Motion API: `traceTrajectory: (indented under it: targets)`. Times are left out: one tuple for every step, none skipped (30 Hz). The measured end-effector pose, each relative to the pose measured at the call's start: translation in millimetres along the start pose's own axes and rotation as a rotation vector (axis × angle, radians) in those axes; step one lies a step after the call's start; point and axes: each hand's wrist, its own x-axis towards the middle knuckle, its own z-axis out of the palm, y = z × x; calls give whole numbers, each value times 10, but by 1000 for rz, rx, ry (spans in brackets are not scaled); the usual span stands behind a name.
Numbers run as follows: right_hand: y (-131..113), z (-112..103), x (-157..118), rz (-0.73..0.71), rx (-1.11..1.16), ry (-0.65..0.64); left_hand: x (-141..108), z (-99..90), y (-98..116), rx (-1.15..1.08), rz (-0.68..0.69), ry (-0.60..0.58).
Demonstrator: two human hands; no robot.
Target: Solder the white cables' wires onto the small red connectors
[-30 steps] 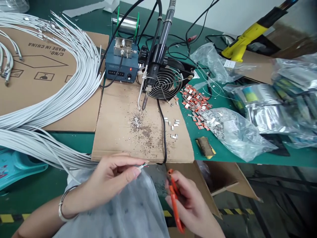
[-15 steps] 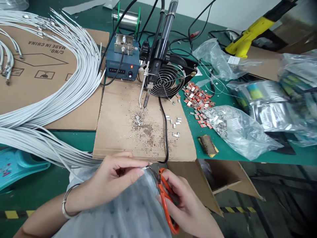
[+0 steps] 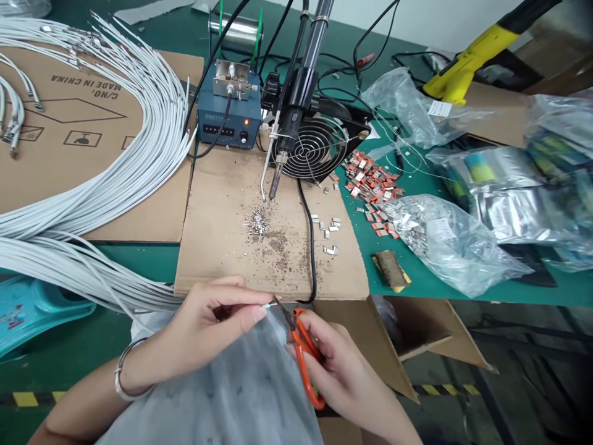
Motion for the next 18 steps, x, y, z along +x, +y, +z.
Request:
traceTrajectory:
  targets:
    - [27, 13, 16, 6, 56, 13, 2, -3, 4, -18, -4, 13]
    - [55, 27, 29, 14, 129, 36, 3, -6, 8, -35, -15, 26]
    - [79, 41, 39, 24, 203, 68, 4, -8, 13, -59, -32, 40]
    - [95, 53, 47, 33, 264, 110, 5, -9, 18, -97, -58, 50]
    - [102, 63, 52, 38, 300, 156, 5, -9, 23, -144, -90, 52]
    - [97, 69, 56, 34, 304, 192, 4, -9, 27, -192, -123, 51]
    - [82, 72, 60, 23, 277, 208, 2, -8, 30, -235, -155, 43]
    - [59, 72, 66, 9, 224, 201, -1, -7, 33, -267, -179, 34]
    - [34, 70, 73, -12, 164, 181, -6, -6, 36, -290, -194, 28]
    - [8, 66, 82, -36, 104, 146, -11, -6, 38, -303, -201, 21]
    - [-13, 63, 92, -55, 52, 111, -17, -5, 41, -314, -203, 15]
    - [-28, 60, 103, -73, 11, 85, -23, -4, 44, -328, -208, 6]
    - [-35, 59, 113, -91, -18, 74, -29, -3, 46, -342, -216, -6]
    - [-37, 59, 121, -109, -39, 71, -34, -3, 48, -357, -227, -18]
    - [-34, 60, 128, -123, -54, 73, -38, -1, 50, -371, -238, -30]
    - [-29, 63, 132, -131, -68, 76, -41, 0, 52, -383, -248, -40]
    - [-23, 67, 135, -138, -80, 79, -42, 2, 53, -395, -255, -47]
    - [-18, 70, 138, -141, -92, 83, -42, 5, 53, -405, -258, -51]
